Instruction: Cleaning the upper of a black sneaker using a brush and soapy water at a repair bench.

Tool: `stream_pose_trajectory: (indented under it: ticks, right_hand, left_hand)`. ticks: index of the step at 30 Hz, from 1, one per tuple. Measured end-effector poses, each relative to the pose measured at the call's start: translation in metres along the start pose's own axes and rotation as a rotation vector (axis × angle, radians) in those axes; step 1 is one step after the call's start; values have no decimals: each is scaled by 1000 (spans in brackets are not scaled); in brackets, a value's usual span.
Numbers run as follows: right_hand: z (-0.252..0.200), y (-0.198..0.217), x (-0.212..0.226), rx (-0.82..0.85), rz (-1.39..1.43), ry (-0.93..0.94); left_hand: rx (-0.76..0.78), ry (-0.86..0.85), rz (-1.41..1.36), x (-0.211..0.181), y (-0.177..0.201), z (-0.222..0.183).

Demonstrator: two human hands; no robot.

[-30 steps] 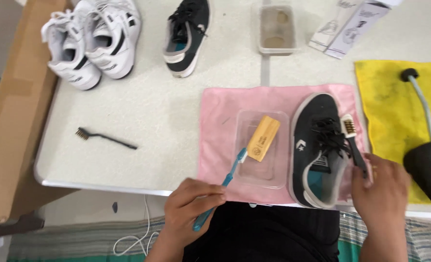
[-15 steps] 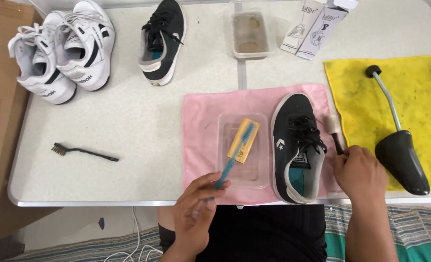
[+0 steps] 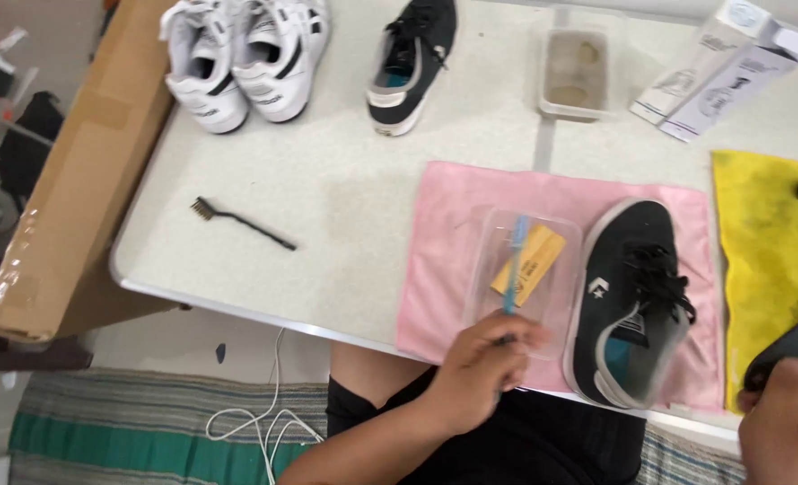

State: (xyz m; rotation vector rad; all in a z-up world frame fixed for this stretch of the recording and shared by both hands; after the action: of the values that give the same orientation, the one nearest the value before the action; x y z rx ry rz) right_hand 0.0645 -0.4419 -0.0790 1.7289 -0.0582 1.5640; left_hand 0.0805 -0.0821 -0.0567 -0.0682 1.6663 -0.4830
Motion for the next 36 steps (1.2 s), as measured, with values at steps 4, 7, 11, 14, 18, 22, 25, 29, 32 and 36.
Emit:
stream_pose_trajectory:
  ticks: [4, 7, 11, 14, 18, 22, 25, 29, 32, 36]
  right_hand:
    - [-78, -43, 44, 161, -215, -67]
    - [-118, -89, 93, 448, -80, 39]
    - [-117, -99, 124, 590, -78, 175]
    - [-101, -80, 117, 533, -16, 224]
    - [-70, -33, 95, 196, 0, 335]
    - [-45, -17, 70, 150, 22, 371]
    - [-26, -25, 49, 157, -33, 433]
    - [-14, -40, 26, 138, -112, 528]
    - [-10, -47, 5, 122, -126, 526]
    - [-9, -51, -11, 112, -110, 514]
  left_hand:
    - [-19, -190, 437, -55, -27, 9]
    - [-30, -202, 550, -57, -39, 11]
    - [-116, -124, 604, -59, -15, 18]
    - [-282, -176, 741, -58, 46, 28]
    - [-596, -16, 1477, -46, 159, 33]
    - [-752, -165, 1874, -35, 192, 24]
    - [-683, -103, 1817, -41, 190, 22]
    - [-656, -227, 1730, -60, 189, 16]
    - [-807, -232, 1729, -87, 210, 5]
    - [-1127, 249, 1732, -97, 283, -13]
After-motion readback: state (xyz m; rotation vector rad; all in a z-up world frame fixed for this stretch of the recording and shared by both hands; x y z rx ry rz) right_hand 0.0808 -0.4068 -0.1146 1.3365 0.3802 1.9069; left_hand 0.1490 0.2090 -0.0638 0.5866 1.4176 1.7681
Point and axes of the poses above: each hand's wrist, its own z-axis towards the middle knuckle, its own y-axis out of the back of the hand, x = y × z, the point moved 8 cm from there along z, towards the middle knuckle, and after that the axes turned 11 degrees about z, right-handed, at the moved point
